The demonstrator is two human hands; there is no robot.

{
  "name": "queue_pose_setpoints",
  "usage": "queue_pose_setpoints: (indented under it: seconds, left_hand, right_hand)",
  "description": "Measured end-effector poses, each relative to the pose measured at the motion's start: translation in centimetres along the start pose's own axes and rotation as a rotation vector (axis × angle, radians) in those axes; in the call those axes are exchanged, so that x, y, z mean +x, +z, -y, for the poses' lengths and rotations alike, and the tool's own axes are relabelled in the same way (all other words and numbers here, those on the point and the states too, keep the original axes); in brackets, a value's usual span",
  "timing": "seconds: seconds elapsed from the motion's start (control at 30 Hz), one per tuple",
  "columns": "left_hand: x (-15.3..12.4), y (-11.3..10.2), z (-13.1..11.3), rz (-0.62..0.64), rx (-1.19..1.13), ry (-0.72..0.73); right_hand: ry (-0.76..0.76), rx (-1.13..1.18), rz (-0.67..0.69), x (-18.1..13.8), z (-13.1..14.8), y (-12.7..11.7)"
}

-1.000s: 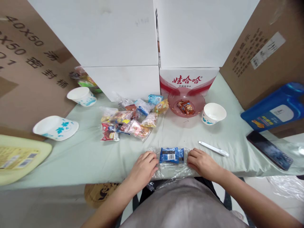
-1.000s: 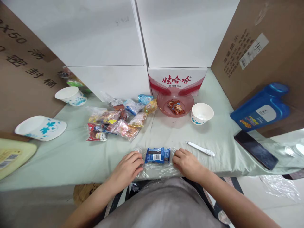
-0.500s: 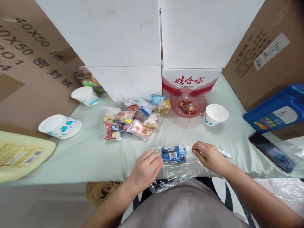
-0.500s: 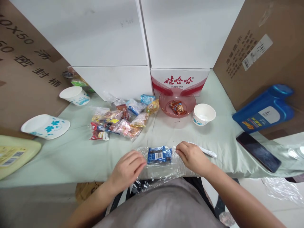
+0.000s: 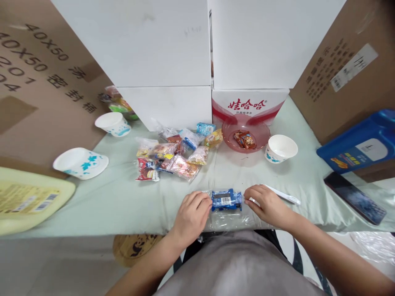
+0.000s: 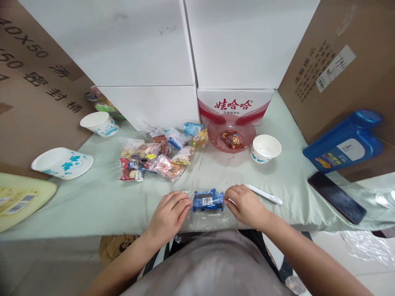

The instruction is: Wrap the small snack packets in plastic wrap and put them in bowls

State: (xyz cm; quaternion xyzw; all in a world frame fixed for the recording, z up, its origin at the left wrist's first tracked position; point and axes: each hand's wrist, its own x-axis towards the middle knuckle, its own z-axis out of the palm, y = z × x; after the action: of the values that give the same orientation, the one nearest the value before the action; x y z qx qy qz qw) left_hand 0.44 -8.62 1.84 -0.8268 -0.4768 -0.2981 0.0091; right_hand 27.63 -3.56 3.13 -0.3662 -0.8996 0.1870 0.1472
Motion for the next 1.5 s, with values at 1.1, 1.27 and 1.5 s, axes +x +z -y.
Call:
queue_pose_setpoints:
  seconds: [1.1,1.27,1.5]
  left_hand:
    - [1.0,3.2,0.6,0.53,0.026,-0.183]
    - [0.8,3.6,0.9,0.56,0.06,-0.227]
    - [1.4,3.2,2.5,0.461,0.075,-0.199]
  right_hand:
    - [0.151,-0.509,0.319,4.0,0.7,-1.0]
    - [0.336,-0.613,0.29,2.5,-3.6,-2.7]
    - [0.349,-0.539,0.046,0.5,-5.9,-4.1]
